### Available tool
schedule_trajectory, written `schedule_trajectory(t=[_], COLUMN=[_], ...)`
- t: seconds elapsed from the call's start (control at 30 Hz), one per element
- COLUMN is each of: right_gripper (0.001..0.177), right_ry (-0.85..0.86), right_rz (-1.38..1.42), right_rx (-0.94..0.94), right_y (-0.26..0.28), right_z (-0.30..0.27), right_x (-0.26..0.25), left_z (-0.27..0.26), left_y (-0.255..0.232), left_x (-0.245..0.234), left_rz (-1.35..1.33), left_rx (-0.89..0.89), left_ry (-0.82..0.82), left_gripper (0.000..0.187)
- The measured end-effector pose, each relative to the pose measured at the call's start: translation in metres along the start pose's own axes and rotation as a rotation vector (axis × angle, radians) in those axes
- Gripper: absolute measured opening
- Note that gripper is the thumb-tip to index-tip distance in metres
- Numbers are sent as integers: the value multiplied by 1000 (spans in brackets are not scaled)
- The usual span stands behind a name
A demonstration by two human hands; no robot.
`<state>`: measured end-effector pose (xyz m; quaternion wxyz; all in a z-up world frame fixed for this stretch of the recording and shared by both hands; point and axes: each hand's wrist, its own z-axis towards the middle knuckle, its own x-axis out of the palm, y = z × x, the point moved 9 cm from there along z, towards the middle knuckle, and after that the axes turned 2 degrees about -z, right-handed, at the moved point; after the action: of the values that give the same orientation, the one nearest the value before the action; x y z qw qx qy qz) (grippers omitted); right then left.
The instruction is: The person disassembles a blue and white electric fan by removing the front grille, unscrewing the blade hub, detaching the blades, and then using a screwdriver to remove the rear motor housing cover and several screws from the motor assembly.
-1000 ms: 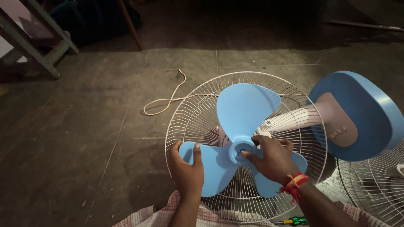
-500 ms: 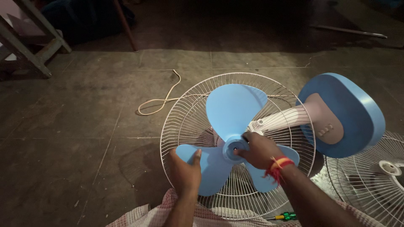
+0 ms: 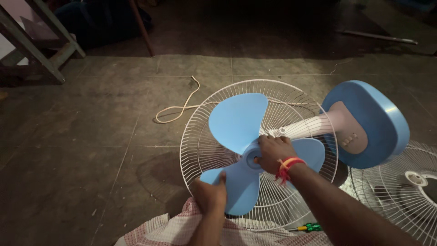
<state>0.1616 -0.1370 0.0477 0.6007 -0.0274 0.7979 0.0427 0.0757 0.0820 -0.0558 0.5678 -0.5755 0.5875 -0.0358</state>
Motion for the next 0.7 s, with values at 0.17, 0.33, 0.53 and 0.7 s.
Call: schedule_trajectory(t=[0.17, 0.33, 0.53, 0.7], right_gripper=[63, 49, 49, 39], right_ry=[-33, -726, -455, -306], right_rz=[-93, 421, 1525, 1837], right_rx=[-14, 60, 284, 397], right_y=[-3, -33, -46, -40], right_z=[-7, -71, -41, -21], right_x=[-11, -7, 124, 148], left_z=[-29, -48, -36, -29], left_y=[-45, -97, -107, -102], left_x=[-31, 2, 34, 46], left_rz=[39, -111, -273, -331], left_rx=[510, 931, 676, 605], left_ry=[-435, -7, 468, 543], left_gripper=[104, 67, 54, 57])
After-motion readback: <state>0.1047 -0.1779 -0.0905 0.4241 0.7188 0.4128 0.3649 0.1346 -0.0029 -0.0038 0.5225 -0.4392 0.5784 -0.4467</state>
